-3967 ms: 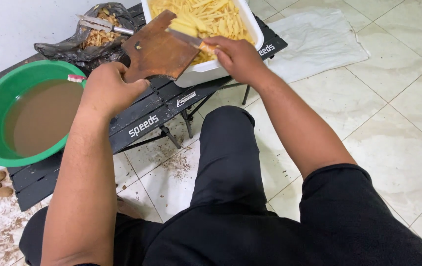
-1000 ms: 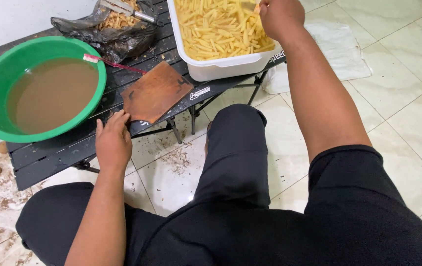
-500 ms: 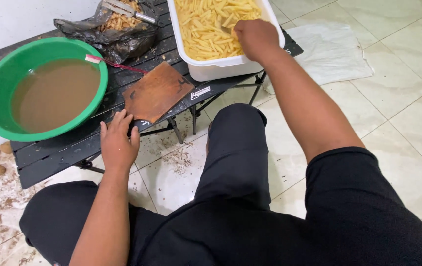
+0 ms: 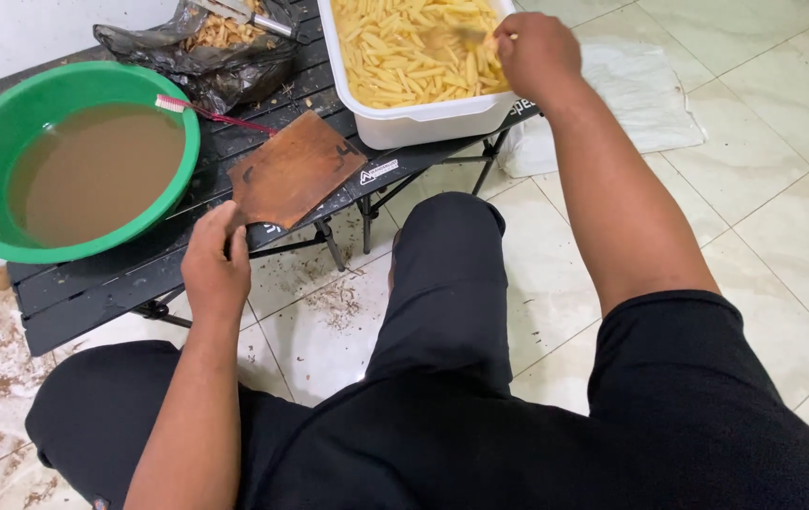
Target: Peeling potatoes and slicing them into French fries using a knife on a small cutting board.
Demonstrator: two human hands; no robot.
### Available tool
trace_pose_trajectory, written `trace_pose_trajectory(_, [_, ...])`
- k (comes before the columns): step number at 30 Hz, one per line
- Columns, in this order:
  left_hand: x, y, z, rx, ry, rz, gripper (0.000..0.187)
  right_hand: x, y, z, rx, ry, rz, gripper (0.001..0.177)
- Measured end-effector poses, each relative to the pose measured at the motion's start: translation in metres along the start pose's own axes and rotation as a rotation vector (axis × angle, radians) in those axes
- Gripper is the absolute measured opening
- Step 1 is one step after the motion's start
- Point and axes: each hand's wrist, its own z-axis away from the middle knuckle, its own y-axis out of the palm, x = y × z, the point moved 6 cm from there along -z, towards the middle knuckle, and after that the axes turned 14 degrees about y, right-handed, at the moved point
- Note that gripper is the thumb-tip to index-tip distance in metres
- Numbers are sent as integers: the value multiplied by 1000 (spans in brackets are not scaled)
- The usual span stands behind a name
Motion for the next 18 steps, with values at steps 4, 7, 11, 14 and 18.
trace_pose_trajectory(4, [1, 0, -1, -6, -56, 67, 50, -13, -11, 10, -164, 4, 105, 22])
trace_pose_trajectory(7, [-1, 0, 1, -60, -59, 117, 57, -9, 0, 30, -65, 149, 300, 26])
trace_pose_trajectory(11, [-3, 1, -2, -39, -163, 144, 66, 2, 30, 39, 49, 14, 398, 20])
trace_pose_trajectory(14, [1, 3, 1, 10, -191, 101, 63, 5, 38, 41, 37, -62, 319, 19])
trace_pose_trajectory(18, [8, 5, 4, 79, -190, 0, 48, 17, 27, 43, 27, -123, 174, 27])
